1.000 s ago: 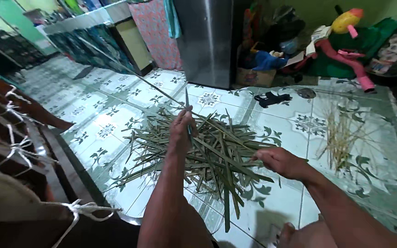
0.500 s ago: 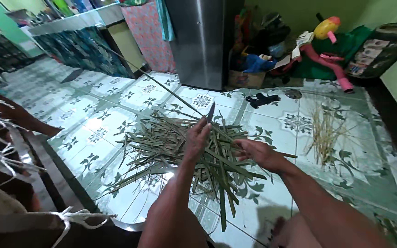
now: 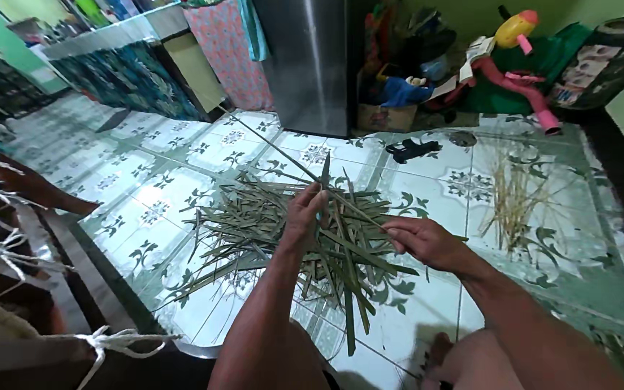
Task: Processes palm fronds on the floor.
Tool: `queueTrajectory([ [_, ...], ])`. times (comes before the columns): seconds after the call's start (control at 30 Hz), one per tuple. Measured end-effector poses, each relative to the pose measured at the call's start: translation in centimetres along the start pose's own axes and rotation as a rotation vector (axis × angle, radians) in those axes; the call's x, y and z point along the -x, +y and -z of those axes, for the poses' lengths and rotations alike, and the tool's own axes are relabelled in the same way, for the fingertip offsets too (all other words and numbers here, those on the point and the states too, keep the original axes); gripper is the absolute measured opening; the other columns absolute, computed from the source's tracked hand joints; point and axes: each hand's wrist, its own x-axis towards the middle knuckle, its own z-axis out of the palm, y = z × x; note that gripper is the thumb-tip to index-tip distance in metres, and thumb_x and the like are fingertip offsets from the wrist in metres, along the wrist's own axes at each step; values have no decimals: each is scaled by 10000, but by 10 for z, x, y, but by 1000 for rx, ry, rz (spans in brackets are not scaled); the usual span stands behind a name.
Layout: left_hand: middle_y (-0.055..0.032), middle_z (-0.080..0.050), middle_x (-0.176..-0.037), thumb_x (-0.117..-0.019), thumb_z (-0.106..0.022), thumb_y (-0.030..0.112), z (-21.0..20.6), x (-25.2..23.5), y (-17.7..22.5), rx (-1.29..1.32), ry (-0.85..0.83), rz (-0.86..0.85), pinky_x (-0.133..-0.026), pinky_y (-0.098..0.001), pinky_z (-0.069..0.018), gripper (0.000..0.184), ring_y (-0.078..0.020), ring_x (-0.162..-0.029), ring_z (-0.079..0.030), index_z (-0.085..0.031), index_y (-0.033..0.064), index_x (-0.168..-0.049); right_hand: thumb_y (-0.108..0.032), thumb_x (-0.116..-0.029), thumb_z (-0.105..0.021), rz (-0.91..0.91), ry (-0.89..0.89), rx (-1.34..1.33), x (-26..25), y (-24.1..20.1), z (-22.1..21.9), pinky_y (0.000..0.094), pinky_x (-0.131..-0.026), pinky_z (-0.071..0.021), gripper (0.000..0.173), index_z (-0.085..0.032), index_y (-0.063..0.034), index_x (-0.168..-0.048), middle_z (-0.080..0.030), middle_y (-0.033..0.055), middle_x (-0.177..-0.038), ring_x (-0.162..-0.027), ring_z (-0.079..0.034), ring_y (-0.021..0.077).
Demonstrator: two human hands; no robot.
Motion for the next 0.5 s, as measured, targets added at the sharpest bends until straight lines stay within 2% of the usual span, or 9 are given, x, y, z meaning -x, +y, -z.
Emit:
queueTrajectory([
  [0.17, 38, -561, -681, -1060, -477, 236, 16, 1, 7, 15, 44, -52, -478, -213, -488, 366, -48, -499, -518, -525, 130, -1406, -200, -1073, -451, 0, -45, 31, 13, 4, 11, 140, -538, -417, 308, -706, -56, -1166, -561, -103, -692, -563, -469, -42],
  [0.3, 16, -575, -690, -1022, -529, 201, 25, -6, 9, 18, 82, -75, -475, -227, -496, 358, -66, -503, -530, -558, 87, -1360, -218, -1063, -444, 19, -42, 104, 18, 7, 21, 155, -548, -430, 321, -718, -75, -1149, -555, -100, -681, -566, -474, -35],
  [0.37, 19, -570, -686, -1052, -492, 182, 29, -8, 14, 26, 134, -99, -473, -216, -489, 346, -58, -502, -526, -539, 52, -1370, -229, -1057, -449, 17, -32, 136, 22, 9, 26, 163, -552, -435, 322, -726, -81, -1132, -558, -99, -677, -564, -477, -33],
  [0.5, 36, -583, -737, -1084, -462, 250, 56, -6, 28, 2, 278, -144, -492, -208, -500, 364, -44, -529, -534, -517, 143, -1427, -254, -1048, -443, 49, -40, 182, 36, 17, 39, 154, -551, -434, 338, -734, -94, -1109, -556, -109, -668, -567, -483, -41],
])
